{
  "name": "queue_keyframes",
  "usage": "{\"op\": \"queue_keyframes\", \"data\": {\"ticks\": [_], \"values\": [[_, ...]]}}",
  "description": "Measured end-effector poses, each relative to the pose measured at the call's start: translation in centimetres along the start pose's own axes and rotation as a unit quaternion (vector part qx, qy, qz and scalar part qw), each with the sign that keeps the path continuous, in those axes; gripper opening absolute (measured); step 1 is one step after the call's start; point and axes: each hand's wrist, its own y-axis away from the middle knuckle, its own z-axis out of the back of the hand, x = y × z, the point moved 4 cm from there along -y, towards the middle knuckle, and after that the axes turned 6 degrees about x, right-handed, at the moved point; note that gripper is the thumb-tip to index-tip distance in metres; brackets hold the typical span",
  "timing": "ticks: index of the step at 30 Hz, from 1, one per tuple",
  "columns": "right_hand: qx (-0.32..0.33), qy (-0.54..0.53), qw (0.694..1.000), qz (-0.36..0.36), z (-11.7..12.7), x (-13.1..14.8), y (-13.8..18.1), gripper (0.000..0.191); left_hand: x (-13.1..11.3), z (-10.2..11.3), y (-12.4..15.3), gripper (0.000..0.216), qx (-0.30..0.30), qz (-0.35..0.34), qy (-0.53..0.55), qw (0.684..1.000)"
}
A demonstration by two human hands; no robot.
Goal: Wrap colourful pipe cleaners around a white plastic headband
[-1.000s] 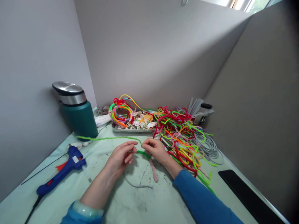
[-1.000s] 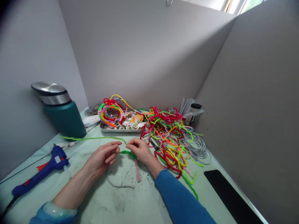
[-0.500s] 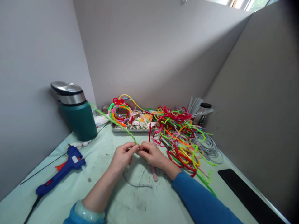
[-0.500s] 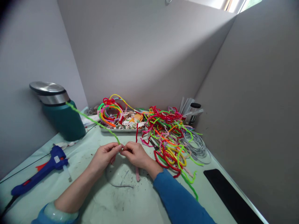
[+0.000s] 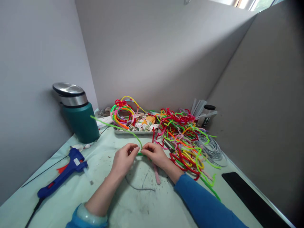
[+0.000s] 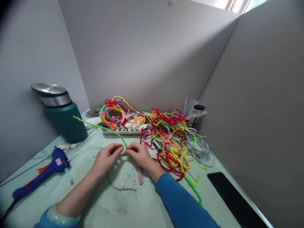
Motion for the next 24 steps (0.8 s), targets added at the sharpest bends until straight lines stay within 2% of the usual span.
{"op": "queue_keyframes", "data": {"ticks": [2, 6, 9, 12, 14, 16, 20, 22, 24], "values": [[-0.014, -0.023, 1.0, -0.006, 0.3, -0.2, -0.1, 0.013, 0.3, 0.1, 0.1, 0.019, -0.013, 0.01, -0.121, 0.993], [-0.027, -0.046, 0.999, -0.011, 0.4, -0.6, -0.2, 0.017, 0.3, -0.4, 0.5, 0.015, 0.02, 0.001, -0.319, 0.948], [-0.039, -0.037, 0.998, -0.024, 0.4, -1.0, -0.3, 0.015, 0.1, -0.7, 0.8, 0.018, 0.034, -0.014, -0.373, 0.927], [-0.05, -0.01, 0.999, -0.014, 0.5, -1.1, -0.4, 0.012, -0.1, -0.7, 0.9, 0.019, 0.034, -0.016, -0.385, 0.922], [-0.052, 0.004, 0.999, -0.002, 0.6, -1.0, -0.4, 0.012, -0.1, -0.6, 0.9, 0.018, 0.025, -0.022, -0.367, 0.93], [-0.051, 0.015, 0.999, 0.014, 0.6, -0.7, -0.4, 0.011, 0.1, -0.4, 0.6, 0.016, 0.018, -0.015, -0.311, 0.95], [-0.033, 0.062, 0.995, 0.073, 0.5, 0.5, -0.1, 0.009, 0.9, -0.7, 0.0, 0.018, 0.05, 0.042, -0.086, 0.994], [-0.018, 0.089, 0.991, 0.097, 0.3, 1.0, 0.1, 0.009, 1.1, -1.0, -0.2, 0.022, 0.071, 0.062, 0.023, 0.995], [-0.006, 0.112, 0.987, 0.113, 0.0, 1.4, 0.3, 0.009, 1.1, -1.1, -0.2, 0.024, 0.075, 0.065, 0.084, 0.991]]}}
